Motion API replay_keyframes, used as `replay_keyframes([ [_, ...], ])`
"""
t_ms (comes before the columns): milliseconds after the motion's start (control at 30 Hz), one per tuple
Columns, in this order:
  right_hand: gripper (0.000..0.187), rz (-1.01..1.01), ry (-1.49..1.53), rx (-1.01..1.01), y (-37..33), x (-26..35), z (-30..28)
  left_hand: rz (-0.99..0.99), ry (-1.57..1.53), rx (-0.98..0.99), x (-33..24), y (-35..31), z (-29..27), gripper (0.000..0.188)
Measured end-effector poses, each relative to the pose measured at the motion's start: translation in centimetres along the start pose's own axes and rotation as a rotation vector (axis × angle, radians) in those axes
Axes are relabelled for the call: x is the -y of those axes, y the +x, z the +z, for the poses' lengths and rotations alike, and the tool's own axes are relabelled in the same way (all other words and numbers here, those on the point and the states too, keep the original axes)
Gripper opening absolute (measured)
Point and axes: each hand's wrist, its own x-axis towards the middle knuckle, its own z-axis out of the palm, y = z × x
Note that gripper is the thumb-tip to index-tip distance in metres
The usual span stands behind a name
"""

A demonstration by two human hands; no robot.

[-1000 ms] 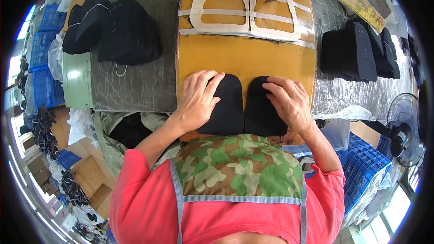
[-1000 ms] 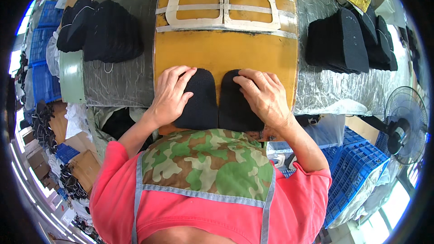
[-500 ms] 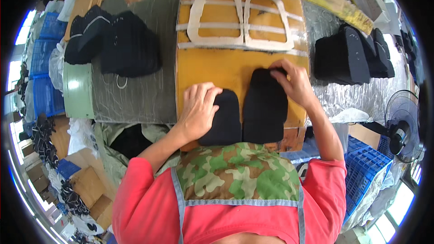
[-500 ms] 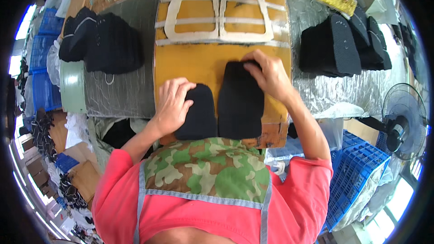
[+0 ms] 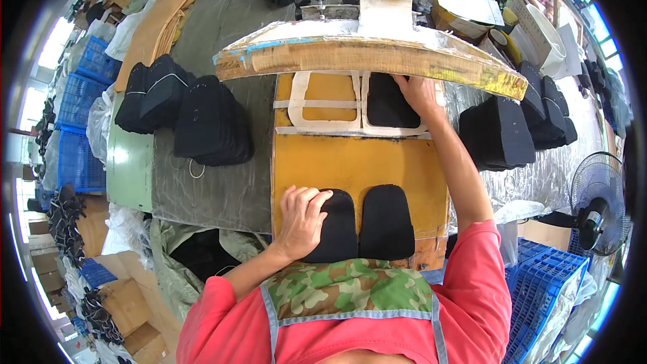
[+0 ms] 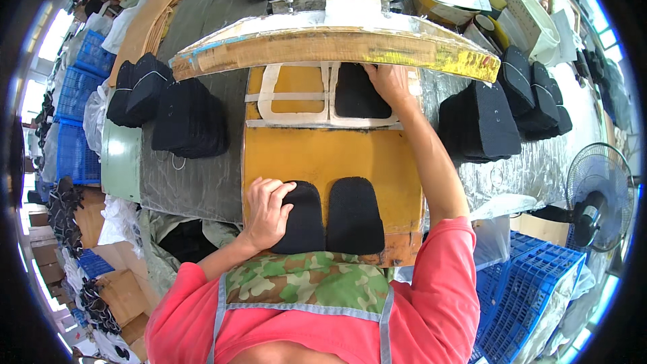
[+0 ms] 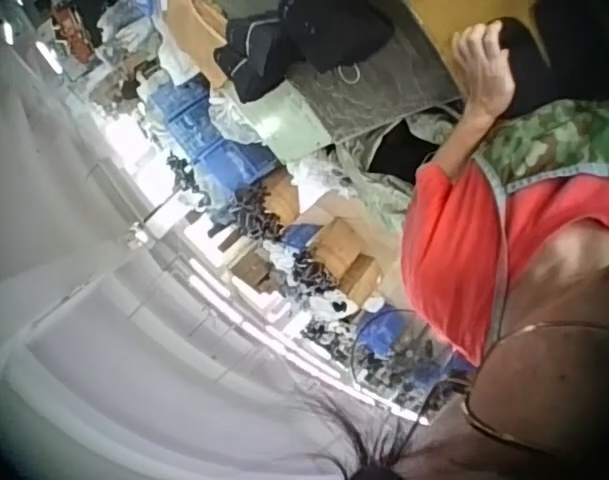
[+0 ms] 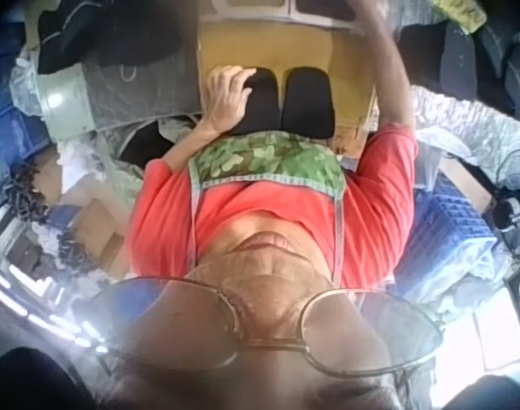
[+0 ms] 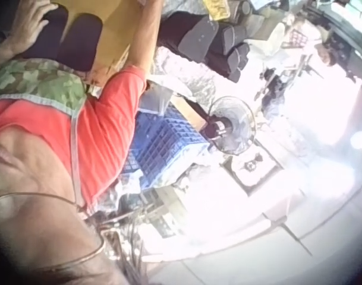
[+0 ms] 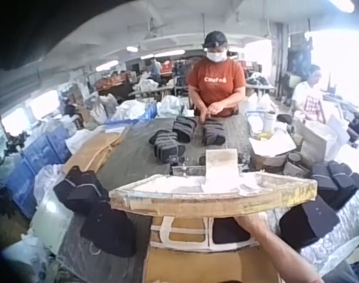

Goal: Applying designs or adhesive to shoe components using a screen-printing frame and a spatula.

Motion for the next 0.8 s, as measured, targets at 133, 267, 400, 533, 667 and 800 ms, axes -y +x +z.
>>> replay_keyframes([
  [133, 0.034, -0.139, -0.042, -0.12, 0.1, 0.0, 0.3, 0.012, 0.038, 0.009, 0.3, -0.2, 0.2, 0.047],
  [267, 0.025, -0.161, -0.151, -0.123, -0.4, -0.6, -0.2, 0.085, -0.071, -0.013, 0.7, -0.3, 0.9, 0.031],
  [400, 0.026, -0.048, -0.092, 0.036, -1.2, 1.3, -3.0, 0.113, -0.107, -0.032, 1.1, -0.2, 0.9, 0.028],
  [533, 0.019, 0.175, 0.416, 0.049, -2.5, 8.3, -10.2, 0.075, -0.113, -0.014, 0.9, 0.0, -0.1, 0.029],
  [667, 0.017, 0.32, 0.523, 0.29, -5.7, 13.1, -16.5, 0.082, -0.145, -0.013, 1.9, 0.4, 0.2, 0.037],
  [800, 0.017, 0.316, 0.519, 0.34, -7.7, 13.6, -16.7, 0.048, -0.15, 0.068, 0.9, 2.3, -0.8, 0.054],
])
